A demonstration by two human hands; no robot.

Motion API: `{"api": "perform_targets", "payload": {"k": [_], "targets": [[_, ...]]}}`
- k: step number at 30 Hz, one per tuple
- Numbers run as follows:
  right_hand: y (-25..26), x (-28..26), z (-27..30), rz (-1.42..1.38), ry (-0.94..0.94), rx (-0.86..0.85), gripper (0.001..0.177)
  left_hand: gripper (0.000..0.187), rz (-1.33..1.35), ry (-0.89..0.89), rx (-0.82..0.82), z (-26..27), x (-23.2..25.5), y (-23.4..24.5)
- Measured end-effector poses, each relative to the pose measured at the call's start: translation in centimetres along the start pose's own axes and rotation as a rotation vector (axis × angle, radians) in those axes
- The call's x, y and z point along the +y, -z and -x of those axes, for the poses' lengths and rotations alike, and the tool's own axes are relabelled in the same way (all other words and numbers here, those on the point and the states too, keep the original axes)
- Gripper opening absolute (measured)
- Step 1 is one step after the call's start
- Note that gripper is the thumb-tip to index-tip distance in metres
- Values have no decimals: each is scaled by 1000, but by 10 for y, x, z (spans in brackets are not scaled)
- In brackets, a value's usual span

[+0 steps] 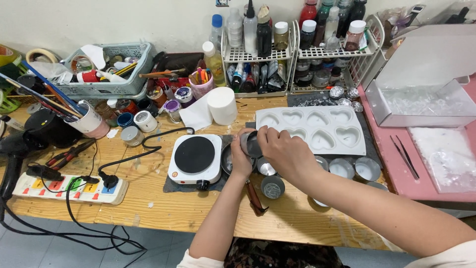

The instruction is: The person spoons melted white wax from a small pot on a hot plate into small metal cups arranged on the desk, filling them one at a time. They occasionally reposition the cups and stir or scoop wax from the pot with a spoon.

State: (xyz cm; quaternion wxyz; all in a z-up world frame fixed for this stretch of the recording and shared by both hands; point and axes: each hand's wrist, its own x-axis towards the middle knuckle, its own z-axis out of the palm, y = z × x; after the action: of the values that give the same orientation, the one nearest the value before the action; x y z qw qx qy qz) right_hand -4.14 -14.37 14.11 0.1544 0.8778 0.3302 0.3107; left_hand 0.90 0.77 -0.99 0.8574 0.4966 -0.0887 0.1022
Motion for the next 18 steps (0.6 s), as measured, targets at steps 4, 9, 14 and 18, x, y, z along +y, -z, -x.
{"api": "perform_targets", "payload": {"k": [4, 9, 14, 18], "targets": [[-22, 0, 1, 137, 136, 42, 26, 57, -232, -55, -44, -5, -5, 13], [-35, 9, -4, 81, 384, -109, 17, 53, -725, -139, -34, -5, -4, 21], [-49, 4, 3, -162, 350, -227, 14, 52, -737, 12, -41, 1, -1, 20], [-42, 17, 4, -451, 196, -304, 12, 49, -730, -107, -45, -7, -33, 36]]}}
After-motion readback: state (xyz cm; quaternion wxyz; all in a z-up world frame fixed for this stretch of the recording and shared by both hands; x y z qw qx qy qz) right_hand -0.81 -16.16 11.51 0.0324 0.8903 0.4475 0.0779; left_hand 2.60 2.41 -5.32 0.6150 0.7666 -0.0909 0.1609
